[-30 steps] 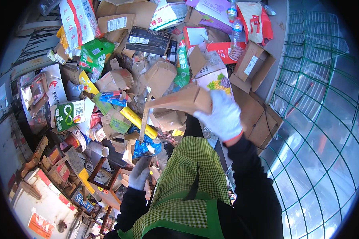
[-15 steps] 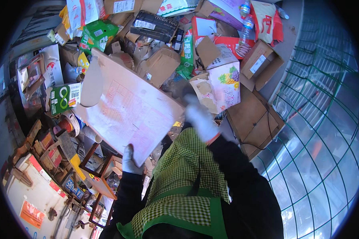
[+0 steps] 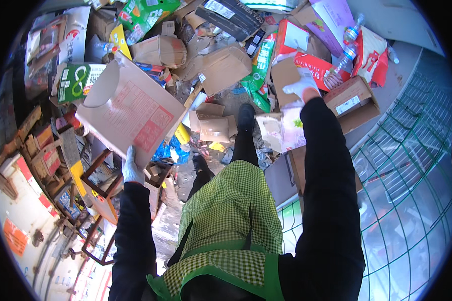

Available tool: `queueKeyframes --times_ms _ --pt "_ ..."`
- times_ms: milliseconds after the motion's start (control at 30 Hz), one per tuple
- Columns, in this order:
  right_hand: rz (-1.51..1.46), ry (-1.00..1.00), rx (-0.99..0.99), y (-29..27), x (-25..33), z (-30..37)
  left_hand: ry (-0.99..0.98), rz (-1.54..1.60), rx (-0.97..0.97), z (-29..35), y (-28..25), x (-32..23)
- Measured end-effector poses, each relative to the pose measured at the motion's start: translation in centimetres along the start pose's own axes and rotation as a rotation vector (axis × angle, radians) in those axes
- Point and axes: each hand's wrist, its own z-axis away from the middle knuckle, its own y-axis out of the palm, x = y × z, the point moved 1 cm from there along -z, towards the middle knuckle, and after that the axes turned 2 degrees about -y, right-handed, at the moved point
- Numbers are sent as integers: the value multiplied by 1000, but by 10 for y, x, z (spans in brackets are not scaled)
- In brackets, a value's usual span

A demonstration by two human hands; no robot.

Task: The person sorts through a pile of mixed recyclables, picking up cardboard boxes and plastic bottles. They use scissors to cut open boxes and flatten them, then stack the flattened cardboard. The person also gathers plastic bottles into a clear bag.

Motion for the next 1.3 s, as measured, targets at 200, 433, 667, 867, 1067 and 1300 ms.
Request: queueKeyframes --times_ms 200,433,667,867,1067,1300 --pt "-1017 -163 135 -39 -14 168 -52 -321 95 31 5 19" --pt "-1050 -256 -139 -92 67 334 444 -506 715 184 98 -10" --pt "-232 -1013 -451 9 278 413 375 -97 1088 246 74 -91" --pt "83 -1243 -473 118 387 487 -150 811 956 208 -39 -78" --pt "511 -1629 -682 189 407 544 92 857 782 210 -196 -69" --pt "630 -1965 -452 227 452 592 684 -121 96 235 -433 -34"
